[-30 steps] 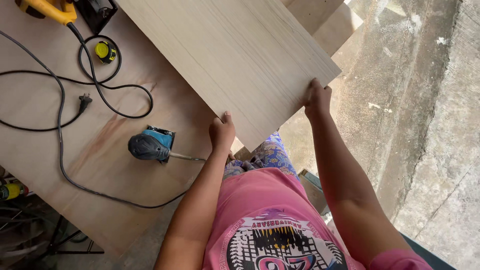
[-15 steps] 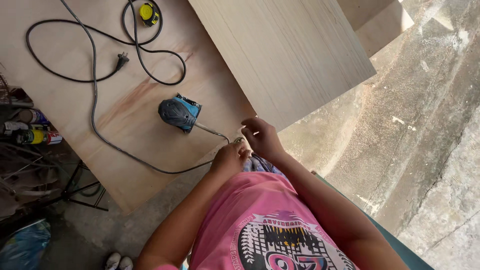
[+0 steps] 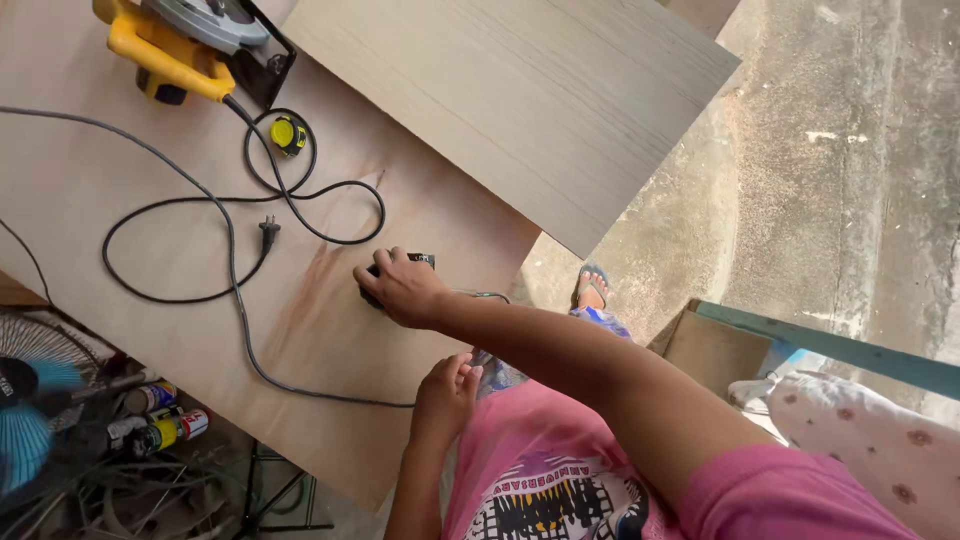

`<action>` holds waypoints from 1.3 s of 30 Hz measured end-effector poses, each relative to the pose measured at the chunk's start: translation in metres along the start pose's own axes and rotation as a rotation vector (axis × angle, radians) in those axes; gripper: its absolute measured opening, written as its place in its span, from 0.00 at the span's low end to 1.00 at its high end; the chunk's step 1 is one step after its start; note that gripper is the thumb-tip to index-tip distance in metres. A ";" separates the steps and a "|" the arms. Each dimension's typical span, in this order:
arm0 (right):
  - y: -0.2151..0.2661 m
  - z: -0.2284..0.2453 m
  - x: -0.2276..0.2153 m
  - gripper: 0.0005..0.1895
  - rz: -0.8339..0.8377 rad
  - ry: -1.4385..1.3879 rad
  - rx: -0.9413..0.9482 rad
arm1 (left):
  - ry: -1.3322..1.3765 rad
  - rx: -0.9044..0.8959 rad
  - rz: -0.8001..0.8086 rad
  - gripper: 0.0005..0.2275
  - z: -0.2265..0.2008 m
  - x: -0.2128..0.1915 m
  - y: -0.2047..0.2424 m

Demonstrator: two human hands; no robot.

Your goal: The person measures a wooden plank with a tape measure, then uses a circular saw to cut the plank. After cutting, the person uses an electric sander to smooth the surface of the cut wood piece.

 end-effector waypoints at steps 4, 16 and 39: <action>0.064 -0.036 -0.028 0.39 -0.234 -0.502 0.027 | 0.349 -0.196 0.427 0.15 0.033 -0.056 0.036; 0.375 -0.212 0.154 0.15 -1.318 -2.317 0.306 | -0.591 0.628 -0.255 0.33 -0.113 -0.066 -0.173; 0.364 -0.344 -0.013 0.16 -1.219 -2.397 -0.193 | -0.816 1.389 -0.775 0.09 -0.386 -0.175 -0.168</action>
Point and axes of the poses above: each hand's wrist, its own y-axis away from the middle knuckle, its own x-axis out of the palm, z = x × y, the point moved 9 cm from there along -y, towards the middle knuckle, and after that the axes turned 12 degrees about z, right-handed, at the moved point
